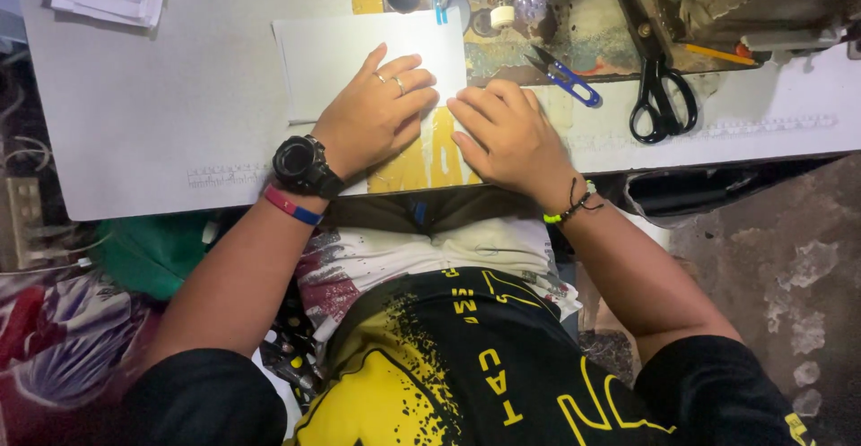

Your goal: Sewing small white labels or fabric components using an industrial sewing machine

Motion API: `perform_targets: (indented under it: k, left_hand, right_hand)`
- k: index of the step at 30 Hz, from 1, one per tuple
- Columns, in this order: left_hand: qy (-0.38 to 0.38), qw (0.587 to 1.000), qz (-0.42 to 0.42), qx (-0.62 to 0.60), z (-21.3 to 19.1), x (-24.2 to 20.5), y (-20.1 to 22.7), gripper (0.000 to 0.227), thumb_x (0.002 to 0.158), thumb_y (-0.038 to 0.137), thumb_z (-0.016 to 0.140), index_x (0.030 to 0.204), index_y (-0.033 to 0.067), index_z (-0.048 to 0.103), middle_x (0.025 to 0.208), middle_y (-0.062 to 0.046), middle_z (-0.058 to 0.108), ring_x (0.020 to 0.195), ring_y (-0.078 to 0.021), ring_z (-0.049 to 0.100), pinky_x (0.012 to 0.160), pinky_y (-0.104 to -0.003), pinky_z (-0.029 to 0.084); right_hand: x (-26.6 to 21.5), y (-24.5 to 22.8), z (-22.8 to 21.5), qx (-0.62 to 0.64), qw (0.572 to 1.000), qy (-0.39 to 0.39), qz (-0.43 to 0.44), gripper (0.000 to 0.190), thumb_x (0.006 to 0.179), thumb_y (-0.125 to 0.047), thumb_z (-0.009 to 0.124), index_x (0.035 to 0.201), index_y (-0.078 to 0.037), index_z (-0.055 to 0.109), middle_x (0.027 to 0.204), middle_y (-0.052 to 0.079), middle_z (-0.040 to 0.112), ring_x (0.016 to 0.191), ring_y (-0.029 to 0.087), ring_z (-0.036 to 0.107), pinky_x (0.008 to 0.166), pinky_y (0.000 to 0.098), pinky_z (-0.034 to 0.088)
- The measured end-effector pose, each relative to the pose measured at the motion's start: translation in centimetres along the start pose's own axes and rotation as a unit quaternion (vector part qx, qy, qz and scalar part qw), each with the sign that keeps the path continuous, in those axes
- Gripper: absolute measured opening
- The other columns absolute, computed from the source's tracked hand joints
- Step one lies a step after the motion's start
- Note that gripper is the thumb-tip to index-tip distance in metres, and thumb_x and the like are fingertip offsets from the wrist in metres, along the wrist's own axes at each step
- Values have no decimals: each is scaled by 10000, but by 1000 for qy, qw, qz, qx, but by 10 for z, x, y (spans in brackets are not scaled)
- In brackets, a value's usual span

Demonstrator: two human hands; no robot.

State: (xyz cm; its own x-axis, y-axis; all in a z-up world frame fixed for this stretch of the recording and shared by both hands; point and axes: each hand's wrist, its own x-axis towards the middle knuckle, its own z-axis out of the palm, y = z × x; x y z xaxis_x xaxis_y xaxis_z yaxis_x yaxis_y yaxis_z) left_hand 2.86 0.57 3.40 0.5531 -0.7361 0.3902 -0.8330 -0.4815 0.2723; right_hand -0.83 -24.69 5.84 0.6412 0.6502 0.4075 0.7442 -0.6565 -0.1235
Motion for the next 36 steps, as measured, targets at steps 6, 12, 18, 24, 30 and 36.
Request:
perform_targets:
  k: [6, 12, 18, 24, 30, 36]
  left_hand:
    - [-13, 999, 9, 39, -2, 1, 2, 223, 1000, 81, 636, 1221, 96, 617, 1224, -90, 623, 1276, -376, 586, 1090, -614, 396]
    - [-7, 998, -32, 58, 19, -7, -1, 209, 997, 190, 616, 1192, 154, 682, 1275, -78, 673, 1342, -319, 566, 1157, -620, 349]
    - [-22, 998, -42, 33, 14, -7, -3, 203, 1007, 178, 613, 1182, 151, 712, 1272, -84, 695, 1347, -316, 576, 1162, -614, 340]
    - [-33, 997, -36, 61, 15, -6, -1, 262, 1007, 179, 597, 1248, 159, 697, 1331, -60, 673, 1377, -301, 534, 1172, -620, 325]
    - [-35, 997, -49, 55, 10, -3, 2, 249, 1014, 196, 595, 1234, 162, 706, 1315, -32, 690, 1381, -284, 528, 1182, -603, 315]
    - [-14, 998, -52, 44, 8, 2, 0, 266, 1015, 184, 554, 1218, 142, 720, 1287, -49, 704, 1369, -296, 540, 1180, -597, 322]
  right_hand:
    - [1, -1, 0, 1, 1000, -3, 3, 300, 1038, -262, 623, 1259, -68, 680, 1239, 72, 662, 1073, 301, 585, 865, 411, 490]
    - [-6, 7, 24, -12, 997, 74, -10, 361, 1020, -383, 559, 1236, -126, 691, 1174, 58, 657, 1033, 284, 598, 795, 376, 441]
    - [-3, 8, 26, -28, 997, 71, -19, 375, 1044, -363, 491, 1263, -124, 679, 1172, 56, 642, 1020, 276, 591, 792, 363, 427]
    - [-2, 10, 24, -45, 997, 61, -34, 436, 1052, -417, 464, 1317, -140, 672, 1254, 50, 652, 1107, 278, 591, 848, 370, 433]
    - [4, 15, 21, -19, 999, 26, -22, 410, 1033, -441, 494, 1263, -167, 696, 1199, 4, 673, 1107, 255, 577, 868, 373, 408]
    - [11, 18, 19, -12, 1000, 15, -3, 364, 1024, -443, 525, 1218, -188, 698, 1196, -26, 676, 1112, 246, 568, 881, 383, 405]
